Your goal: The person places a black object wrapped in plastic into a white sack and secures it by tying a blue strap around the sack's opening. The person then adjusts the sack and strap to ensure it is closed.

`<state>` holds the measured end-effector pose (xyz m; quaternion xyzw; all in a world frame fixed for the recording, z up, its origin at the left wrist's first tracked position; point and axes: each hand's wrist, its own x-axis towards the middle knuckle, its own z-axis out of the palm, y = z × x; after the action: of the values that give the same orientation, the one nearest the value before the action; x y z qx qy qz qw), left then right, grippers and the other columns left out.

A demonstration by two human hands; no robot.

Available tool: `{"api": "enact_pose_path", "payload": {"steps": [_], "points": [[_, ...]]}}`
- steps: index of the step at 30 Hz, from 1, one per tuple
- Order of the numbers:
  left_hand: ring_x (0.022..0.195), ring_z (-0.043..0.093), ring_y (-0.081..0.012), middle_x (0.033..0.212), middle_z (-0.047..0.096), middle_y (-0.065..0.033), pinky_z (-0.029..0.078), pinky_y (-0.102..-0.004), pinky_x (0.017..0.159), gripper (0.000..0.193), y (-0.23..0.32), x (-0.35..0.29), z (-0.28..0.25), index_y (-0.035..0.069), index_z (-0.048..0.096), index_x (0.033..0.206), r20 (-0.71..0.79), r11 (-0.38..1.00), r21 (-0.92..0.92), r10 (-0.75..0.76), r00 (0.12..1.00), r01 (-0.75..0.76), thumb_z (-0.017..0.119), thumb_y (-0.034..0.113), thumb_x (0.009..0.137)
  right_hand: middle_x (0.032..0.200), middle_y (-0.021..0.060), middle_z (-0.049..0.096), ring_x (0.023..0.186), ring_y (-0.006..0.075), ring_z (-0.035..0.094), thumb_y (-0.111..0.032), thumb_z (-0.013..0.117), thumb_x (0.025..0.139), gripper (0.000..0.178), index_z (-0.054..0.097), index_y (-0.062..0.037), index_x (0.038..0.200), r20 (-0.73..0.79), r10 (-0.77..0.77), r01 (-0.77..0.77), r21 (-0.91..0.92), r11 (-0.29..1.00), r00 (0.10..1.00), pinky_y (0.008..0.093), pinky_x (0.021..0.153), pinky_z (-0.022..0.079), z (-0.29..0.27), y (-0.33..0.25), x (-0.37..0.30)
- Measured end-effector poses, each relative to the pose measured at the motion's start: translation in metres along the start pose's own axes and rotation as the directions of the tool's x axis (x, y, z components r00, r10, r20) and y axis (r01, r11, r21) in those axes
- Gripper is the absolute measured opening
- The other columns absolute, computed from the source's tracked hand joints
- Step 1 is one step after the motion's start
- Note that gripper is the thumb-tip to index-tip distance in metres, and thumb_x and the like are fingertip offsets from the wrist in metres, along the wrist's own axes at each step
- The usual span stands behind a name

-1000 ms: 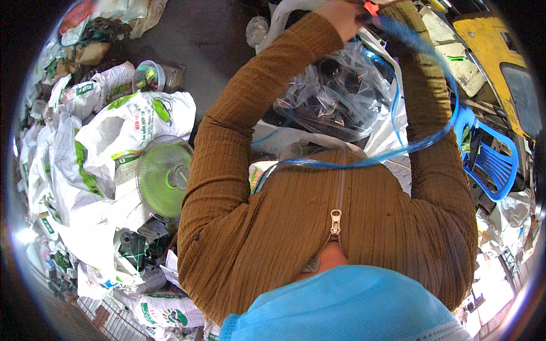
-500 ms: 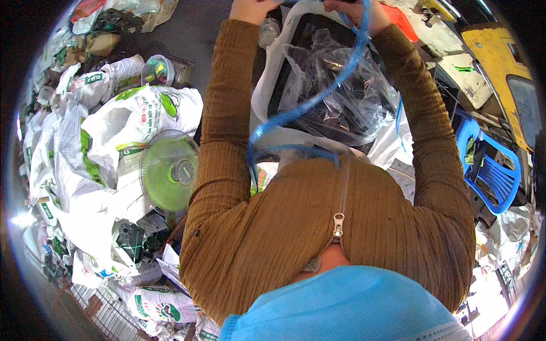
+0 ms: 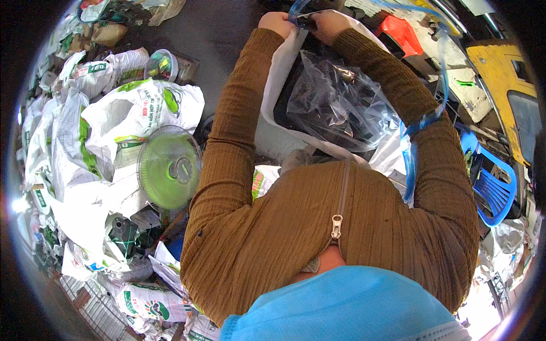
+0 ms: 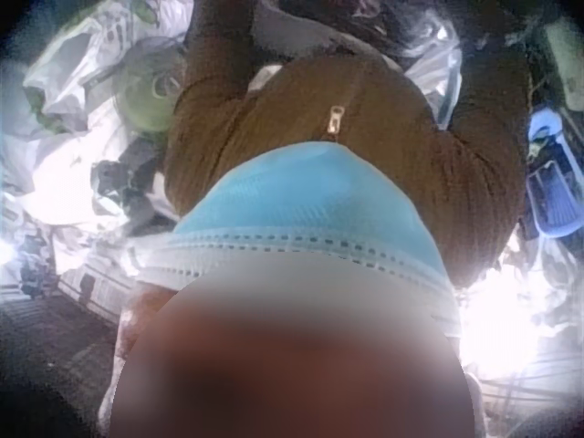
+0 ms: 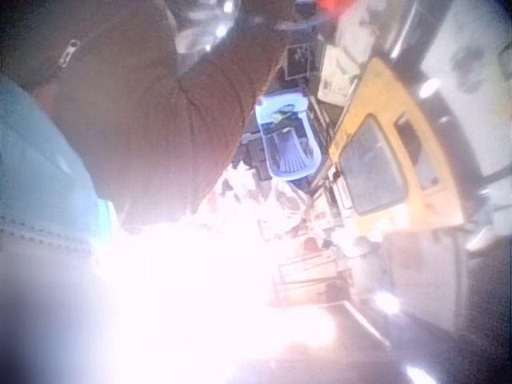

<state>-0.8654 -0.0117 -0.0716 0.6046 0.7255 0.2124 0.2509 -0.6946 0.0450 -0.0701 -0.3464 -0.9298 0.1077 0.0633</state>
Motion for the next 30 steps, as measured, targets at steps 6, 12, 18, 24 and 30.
{"api": "enact_pose_path", "payload": {"steps": [6,12,18,24,30], "points": [[0.077,0.063,-0.0269,0.083,0.066,-0.0115,0.048,-0.0359,0.072,0.028,-0.003,-0.003,0.009,0.015,0.069,0.092,-0.117,0.997,-0.067,0.026,0.993,-0.034,0.063,0.031,0.07,0.088,0.0148,0.063,0.085,0.0324,0.061,-0.031,0.06,0.075,0.03,0.063,-0.0093,0.096,0.021,0.016,-0.016,-0.007,1.0,1.0,0.0416,0.076,0.049,-0.008,-0.006,-0.001],[0.08,0.063,-0.0265,0.086,0.066,-0.0113,0.048,-0.0354,0.075,0.029,0.001,-0.003,0.006,0.015,0.069,0.092,-0.105,0.999,-0.049,0.018,0.994,-0.023,0.062,0.032,0.07,0.097,0.0176,0.062,0.091,0.0323,0.06,-0.029,0.055,0.076,0.036,0.061,-0.0072,0.105,0.106,-0.099,0.064,0.293,0.954,0.989,0.0387,0.08,0.047,-0.019,0.01,-0.006],[0.082,0.063,-0.027,0.086,0.066,-0.0124,0.048,-0.0359,0.076,0.031,0.004,-0.003,0.004,0.014,0.069,0.092,-0.089,0.996,-0.079,-0.047,0.995,0.04,0.062,0.036,0.07,0.088,0.012,0.065,0.084,0.0218,0.061,-0.026,0.058,0.075,0.036,0.062,-0.0062,0.104,0.016,-0.265,0.208,0.576,0.791,0.964,0.0324,0.081,0.045,-0.013,0.031,-0.003],[0.083,0.063,-0.024,0.091,0.066,-0.0102,0.048,-0.0339,0.077,0.034,0.005,-0.004,-0.001,0.014,0.068,0.097,-0.028,0.99,-0.124,-0.065,0.997,0.061,0.064,0.034,0.07,0.085,0.0064,0.06,0.078,0.0161,0.055,-0.013,0.056,0.074,0.03,0.057,0.0035,0.099,0.192,-0.378,0.046,0.841,0.539,0.906,0.0295,0.077,0.044,-0.015,0.037,-0.003],[0.085,0.061,-0.021,0.094,0.064,-0.0127,0.048,-0.0329,0.074,0.046,0.025,-0.039,-0.003,0.006,0.061,0.104,-0.338,0.975,-0.045,0.192,0.922,-0.219,0.068,0.036,0.07,0.089,0.0139,0.065,0.081,0.0216,0.061,-0.022,0.062,0.075,0.039,0.059,-0.0014,0.108,0.066,-0.046,0.001,0.568,0.823,0.997,0.0325,0.077,0.047,-0.006,0.03,0.002]]}}
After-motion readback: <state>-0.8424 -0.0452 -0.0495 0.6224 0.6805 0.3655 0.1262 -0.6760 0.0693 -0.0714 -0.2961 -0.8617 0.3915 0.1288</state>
